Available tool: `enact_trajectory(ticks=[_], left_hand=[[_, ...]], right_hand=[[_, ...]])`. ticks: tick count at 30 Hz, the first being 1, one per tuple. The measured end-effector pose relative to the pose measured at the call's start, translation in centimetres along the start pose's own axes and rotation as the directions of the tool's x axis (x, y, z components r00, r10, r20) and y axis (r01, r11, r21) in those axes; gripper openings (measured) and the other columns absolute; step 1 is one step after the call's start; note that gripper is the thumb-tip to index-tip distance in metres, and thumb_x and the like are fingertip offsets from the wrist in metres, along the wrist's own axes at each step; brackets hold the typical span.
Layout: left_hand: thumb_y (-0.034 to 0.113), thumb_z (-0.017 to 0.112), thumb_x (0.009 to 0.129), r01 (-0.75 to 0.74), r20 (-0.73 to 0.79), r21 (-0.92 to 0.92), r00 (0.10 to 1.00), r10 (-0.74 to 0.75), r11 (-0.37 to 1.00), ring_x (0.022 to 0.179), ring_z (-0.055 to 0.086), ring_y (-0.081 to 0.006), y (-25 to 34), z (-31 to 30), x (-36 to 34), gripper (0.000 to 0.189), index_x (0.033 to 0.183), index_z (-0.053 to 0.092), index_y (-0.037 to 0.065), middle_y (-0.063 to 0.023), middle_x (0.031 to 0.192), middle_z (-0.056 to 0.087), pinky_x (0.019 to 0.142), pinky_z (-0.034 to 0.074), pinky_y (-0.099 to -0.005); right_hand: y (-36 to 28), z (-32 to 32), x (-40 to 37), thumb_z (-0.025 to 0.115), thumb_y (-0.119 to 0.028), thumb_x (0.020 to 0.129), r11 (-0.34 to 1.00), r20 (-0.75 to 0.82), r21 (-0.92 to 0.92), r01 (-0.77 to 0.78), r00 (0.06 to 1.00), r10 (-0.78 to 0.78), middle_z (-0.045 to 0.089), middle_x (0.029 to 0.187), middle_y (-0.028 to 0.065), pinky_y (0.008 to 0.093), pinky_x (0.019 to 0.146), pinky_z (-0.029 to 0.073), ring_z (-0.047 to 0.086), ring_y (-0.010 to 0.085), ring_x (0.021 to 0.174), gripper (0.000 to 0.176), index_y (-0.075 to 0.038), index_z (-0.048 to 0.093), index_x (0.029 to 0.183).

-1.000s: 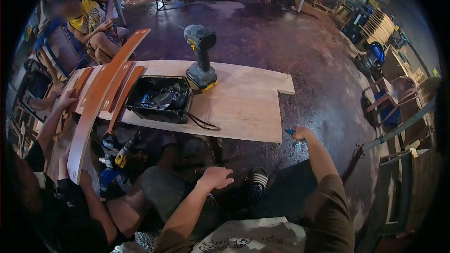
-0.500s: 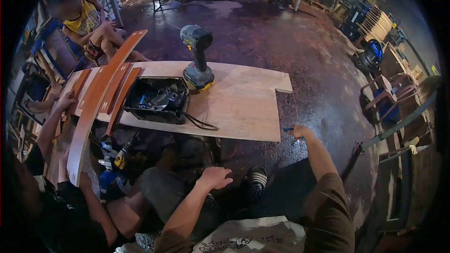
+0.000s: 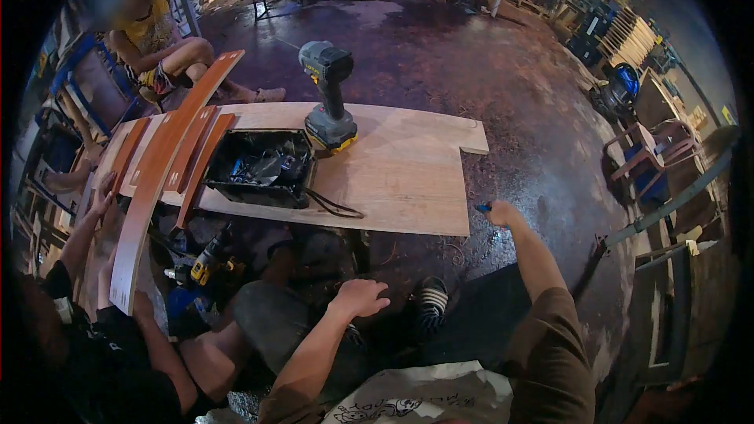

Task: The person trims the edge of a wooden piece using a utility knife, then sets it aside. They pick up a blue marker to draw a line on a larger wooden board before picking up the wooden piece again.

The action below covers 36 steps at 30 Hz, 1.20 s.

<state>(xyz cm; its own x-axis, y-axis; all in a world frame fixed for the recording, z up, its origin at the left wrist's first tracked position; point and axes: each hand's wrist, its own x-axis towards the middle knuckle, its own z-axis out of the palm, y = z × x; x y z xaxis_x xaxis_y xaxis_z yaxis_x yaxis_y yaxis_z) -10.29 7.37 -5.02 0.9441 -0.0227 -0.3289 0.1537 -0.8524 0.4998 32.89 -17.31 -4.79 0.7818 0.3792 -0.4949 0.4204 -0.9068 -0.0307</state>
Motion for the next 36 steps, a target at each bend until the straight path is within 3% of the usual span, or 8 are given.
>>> enact_trajectory(ticks=[4, 6, 7, 9, 19, 25, 27, 36], left_hand=[[0.046, 0.059, 0.094, 0.003, -0.014, -0.003, 1.000, -0.003, 1.000, 0.113, 0.064, -0.0378, 0.0, 0.0, -0.1, 0.049, 0.131, 0.063, 0.014, -0.0163, 0.118, 0.069, 0.096, 0.051, -0.0496], [0.046, 0.059, 0.094, 0.007, -0.009, -0.002, 1.000, -0.007, 1.000, 0.112, 0.064, -0.0379, 0.1, -0.1, -0.2, 0.049, 0.131, 0.063, 0.014, -0.0162, 0.118, 0.069, 0.096, 0.051, -0.0498], [0.046, 0.059, 0.094, 0.012, -0.005, -0.001, 1.000, -0.012, 1.000, 0.112, 0.064, -0.0380, 0.2, -0.2, -0.2, 0.049, 0.131, 0.063, 0.014, -0.0162, 0.118, 0.069, 0.096, 0.051, -0.0499], [0.046, 0.059, 0.094, 0.019, 0.019, -0.004, 1.000, -0.019, 1.000, 0.114, 0.064, -0.0372, 0.3, -0.4, -0.1, 0.050, 0.132, 0.063, 0.013, -0.0160, 0.121, 0.068, 0.097, 0.051, -0.0503], [0.045, 0.060, 0.094, 0.015, 0.014, -0.019, 1.000, -0.015, 1.000, 0.116, 0.063, -0.0364, 0.5, -0.6, -0.4, 0.050, 0.131, 0.063, 0.012, -0.0163, 0.123, 0.068, 0.098, 0.050, -0.0491], [0.044, 0.061, 0.093, 0.002, 0.003, -0.004, 1.000, -0.002, 1.000, 0.113, 0.064, -0.0367, 0.4, -0.5, -0.3, 0.049, 0.130, 0.064, 0.013, -0.0167, 0.119, 0.069, 0.096, 0.051, -0.0491], [0.044, 0.061, 0.093, 0.000, -0.001, -0.006, 1.000, 0.000, 1.000, 0.113, 0.065, -0.0367, 0.3, -0.4, -0.3, 0.049, 0.130, 0.064, 0.013, -0.0169, 0.119, 0.069, 0.096, 0.051, -0.0492], [0.045, 0.061, 0.093, 0.010, 0.015, 0.001, 1.000, -0.010, 1.000, 0.112, 0.065, -0.0365, 0.3, -0.4, -0.2, 0.049, 0.130, 0.064, 0.012, -0.0168, 0.118, 0.069, 0.095, 0.052, -0.0494]], right_hand=[[0.3, 0.2, 0.3, 0.060, -0.029, 0.084, 0.999, -0.001, 0.024, -0.046, 0.999, 0.046, 0.072, 0.104, 0.0254, 0.0499, 0.088, 0.055, 0.070, 0.0416, 0.099, 0.041, 0.002, 0.072, 0.108], [1.0, 1.3, 1.2, 0.056, -0.014, 0.076, 0.996, -0.161, 0.020, 0.083, 0.984, -0.079, 0.070, 0.074, 0.0234, 0.0476, 0.058, 0.055, 0.070, 0.0349, 0.062, 0.032, 0.003, 0.071, 0.098], [1.1, 1.3, 1.4, 0.056, -0.014, 0.076, 0.996, -0.161, 0.020, 0.082, 0.984, -0.078, 0.070, 0.074, 0.0234, 0.0476, 0.058, 0.055, 0.070, 0.0349, 0.062, 0.032, 0.003, 0.071, 0.098], [1.1, 1.1, 1.5, 0.064, -0.030, 0.083, 0.999, -0.102, -0.012, 0.031, 0.994, -0.032, 0.071, 0.108, 0.0257, 0.0496, 0.091, 0.054, 0.068, 0.0420, 0.105, 0.043, 0.000, 0.071, 0.112], [-0.1, 0.0, -0.4, 0.067, -0.034, 0.082, 0.997, -0.015, -0.073, -0.017, 1.000, 0.016, 0.071, 0.111, 0.0245, 0.0503, 0.092, 0.054, 0.067, 0.0422, 0.107, 0.043, -0.003, 0.071, 0.112], [1.3, 1.2, 0.9, 0.061, -0.028, 0.086, 1.000, -0.126, -0.016, -0.014, 0.992, 0.011, 0.070, 0.114, 0.0239, 0.0509, 0.093, 0.054, 0.066, 0.0422, 0.109, 0.043, -0.005, 0.066, 0.121], [1.5, 1.3, 0.9, 0.060, -0.022, 0.085, 0.996, -0.206, -0.031, 0.089, 0.974, -0.094, 0.071, 0.087, 0.0244, 0.0519, 0.073, 0.055, 0.072, 0.0395, 0.084, 0.037, 0.001, 0.061, 0.114], [0.8, 1.0, 0.3, 0.056, -0.020, 0.084, 0.995, -0.281, -0.020, 0.102, 0.954, -0.104, 0.071, 0.098, 0.0277, 0.0527, 0.082, 0.054, 0.070, 0.0432, 0.094, 0.039, 0.000, 0.062, 0.116]])
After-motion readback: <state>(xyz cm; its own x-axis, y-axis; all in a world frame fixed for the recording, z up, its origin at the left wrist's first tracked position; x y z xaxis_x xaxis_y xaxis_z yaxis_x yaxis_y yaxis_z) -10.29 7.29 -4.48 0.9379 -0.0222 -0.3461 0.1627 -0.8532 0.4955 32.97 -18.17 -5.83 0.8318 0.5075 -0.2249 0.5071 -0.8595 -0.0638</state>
